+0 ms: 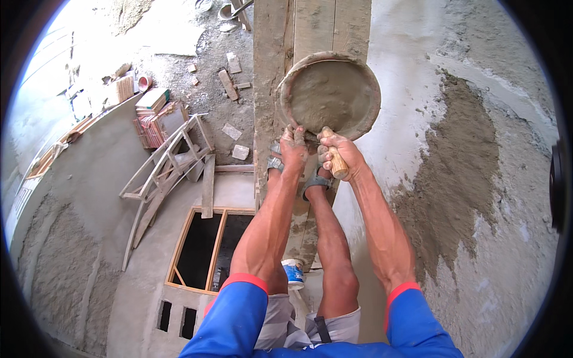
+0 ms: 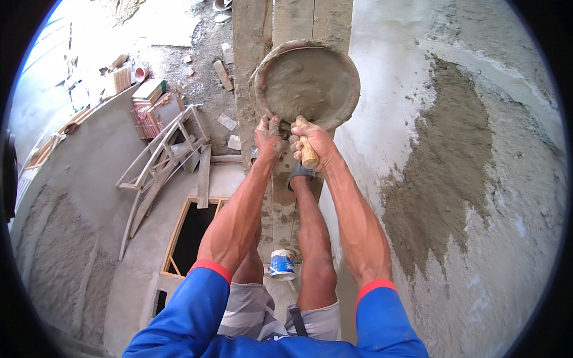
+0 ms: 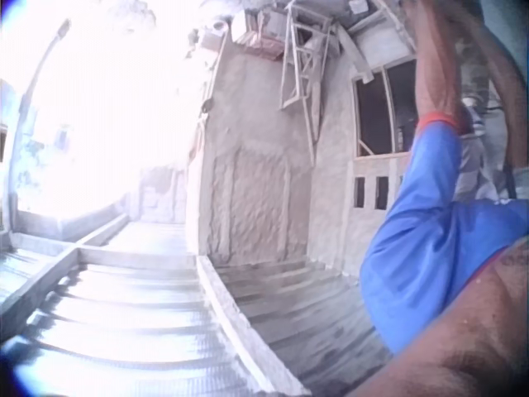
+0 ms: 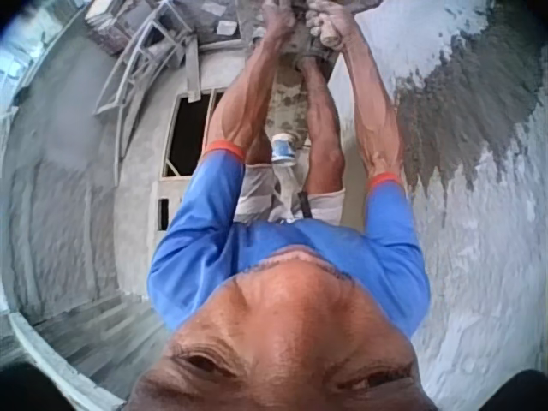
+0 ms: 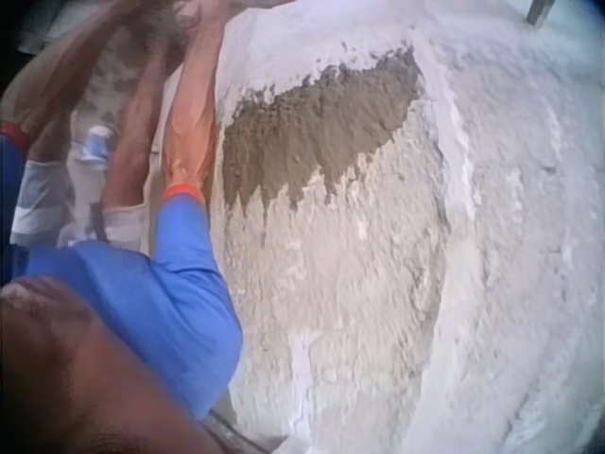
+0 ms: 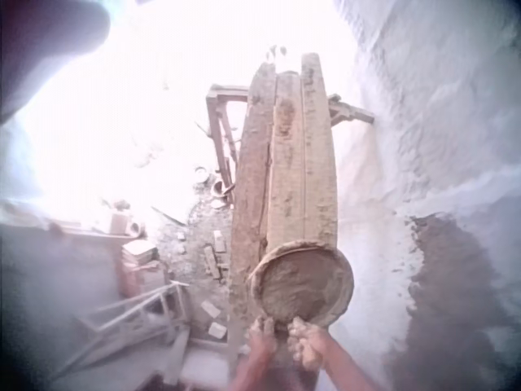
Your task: The person applies plaster to a wall using a trowel, scooping material from a bucket and spreading it across the concrete surface while standing on a scaffold.
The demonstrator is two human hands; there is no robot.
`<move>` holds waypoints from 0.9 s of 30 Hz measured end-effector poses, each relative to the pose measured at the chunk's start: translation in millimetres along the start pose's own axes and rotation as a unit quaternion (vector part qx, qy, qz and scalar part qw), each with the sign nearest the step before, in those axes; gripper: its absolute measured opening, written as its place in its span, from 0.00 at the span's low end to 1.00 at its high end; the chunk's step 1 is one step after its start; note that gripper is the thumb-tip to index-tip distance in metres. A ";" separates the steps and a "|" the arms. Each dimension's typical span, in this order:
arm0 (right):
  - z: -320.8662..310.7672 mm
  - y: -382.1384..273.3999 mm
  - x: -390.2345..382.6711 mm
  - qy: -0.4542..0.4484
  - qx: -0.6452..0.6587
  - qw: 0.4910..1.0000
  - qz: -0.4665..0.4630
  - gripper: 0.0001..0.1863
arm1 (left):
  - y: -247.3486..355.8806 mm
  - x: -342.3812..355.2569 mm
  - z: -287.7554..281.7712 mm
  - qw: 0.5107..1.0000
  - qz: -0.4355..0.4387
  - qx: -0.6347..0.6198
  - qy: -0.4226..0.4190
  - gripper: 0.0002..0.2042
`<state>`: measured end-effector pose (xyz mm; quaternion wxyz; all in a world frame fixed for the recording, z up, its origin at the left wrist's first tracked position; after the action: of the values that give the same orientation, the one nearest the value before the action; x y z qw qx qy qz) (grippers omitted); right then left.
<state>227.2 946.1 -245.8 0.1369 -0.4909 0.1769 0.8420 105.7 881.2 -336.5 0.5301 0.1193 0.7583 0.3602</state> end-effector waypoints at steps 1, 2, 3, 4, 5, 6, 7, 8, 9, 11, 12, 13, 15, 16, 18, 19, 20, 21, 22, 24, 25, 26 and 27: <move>4.4 1.6 3.0 -0.004 0.003 1.000 0.002 0.06 | 1.2 1.9 1.2 0.999 0.010 -0.034 -0.004 0.08; 9.7 0.0 7.5 -0.011 0.041 0.999 -0.012 0.06 | 2.0 2.5 0.8 0.997 0.019 -0.068 -0.008 0.08; 10.1 -4.1 10.9 -0.016 0.078 0.996 -0.029 0.07 | 4.0 1.7 3.0 0.997 0.020 -0.067 -0.011 0.08; 7.8 -4.3 10.3 -0.010 0.096 0.995 -0.035 0.09 | 4.8 -0.7 5.7 0.999 0.009 -0.041 -0.014 0.08; 4.8 -5.7 7.1 -0.008 0.097 0.995 -0.039 0.09 | 6.0 -1.4 9.5 1.000 -0.002 -0.015 -0.019 0.08; 7.3 -5.9 1.1 -0.036 0.120 0.991 -0.044 0.10 | 3.0 -1.2 7.9 1.000 -0.002 -0.017 -0.016 0.08; 9.3 -7.3 -6.0 -0.063 0.144 0.986 -0.048 0.10 | 0.9 -0.1 6.4 1.000 0.006 -0.024 0.001 0.07; 9.6 -9.5 -13.9 -0.071 0.151 0.985 -0.051 0.11 | -1.1 0.9 5.6 0.999 0.014 -0.031 0.016 0.07; 13.3 -13.9 -23.3 -0.070 0.146 0.985 -0.052 0.11 | -7.5 3.0 6.0 0.999 0.014 -0.036 0.016 0.07; 23.9 -24.5 -39.3 -0.041 0.059 0.995 -0.063 0.11 | -15.9 9.2 -3.7 0.998 0.033 0.030 0.043 0.06; 27.1 -33.0 -47.7 -0.033 -0.008 0.999 -0.042 0.08 | -17.4 11.3 -5.2 0.997 0.038 0.049 0.050 0.06; 33.0 -38.3 -57.5 -0.028 -0.010 0.999 -0.045 0.08 | -18.5 12.1 -7.2 0.996 0.006 0.084 0.039 0.07; 39.3 -47.0 -77.4 0.119 -0.395 0.911 -0.016 0.13 | -14.7 10.1 -8.7 0.992 -0.024 0.118 0.031 0.10; 41.2 -51.2 -88.8 0.126 -0.393 0.911 -0.020 0.13 | 0.0 5.4 -5.0 0.991 0.027 0.117 0.052 0.17; 42.9 -65.4 -114.0 0.203 -0.720 0.660 -0.073 0.19 | 28.2 -5.1 -0.4 0.988 0.077 0.118 0.069 0.25; 45.3 -74.0 -125.4 0.234 -0.835 0.490 -0.089 0.22 | 47.3 -12.8 8.8 0.996 0.044 0.076 0.028 0.33; 66.3 -76.6 -127.5 0.233 -0.830 0.501 -0.077 0.22 | 49.2 -10.8 -0.7 0.998 0.029 0.060 0.021 0.36; 61.0 -75.5 -112.6 0.231 -0.829 0.503 -0.079 0.22 | 50.9 -9.2 -4.1 0.999 0.014 0.042 0.008 0.40; 59.1 -72.1 -86.4 0.200 -0.851 0.471 -0.120 0.20 | 51.4 4.1 -16.4 0.992 0.120 0.036 0.021 0.39; 24.6 -71.6 -34.5 0.179 -0.868 0.426 -0.179 0.15 | 62.5 3.5 -12.5 0.975 0.219 0.025 0.015 0.39; 2.1 -76.6 -20.5 0.189 -0.867 0.415 -0.200 0.12 | 71.3 -1.7 3.9 0.990 0.131 -0.049 -0.035 0.38; 10.9 -73.3 -13.7 0.185 -0.866 0.418 -0.204 0.12 | 71.4 3.3 -0.3 0.992 0.090 -0.076 -0.049 0.37; 28.9 -66.3 -9.3 0.155 -0.875 0.393 -0.237 0.12 | 70.4 8.3 -6.7 0.992 0.049 -0.104 -0.058 0.37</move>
<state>236.0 1017.8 -235.3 -0.2031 -0.4855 -0.7620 0.3773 82.2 933.2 -293.9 0.5644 0.1210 0.6782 0.4548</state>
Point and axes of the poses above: each hand's wrist, its own x-axis towards the middle knuckle, its own z-axis out of the palm, y = z × x, the point moved 4 cm from there along x, towards the middle knuckle, and after that the axes turned 5 degrees about x, right-handed, at the moved point
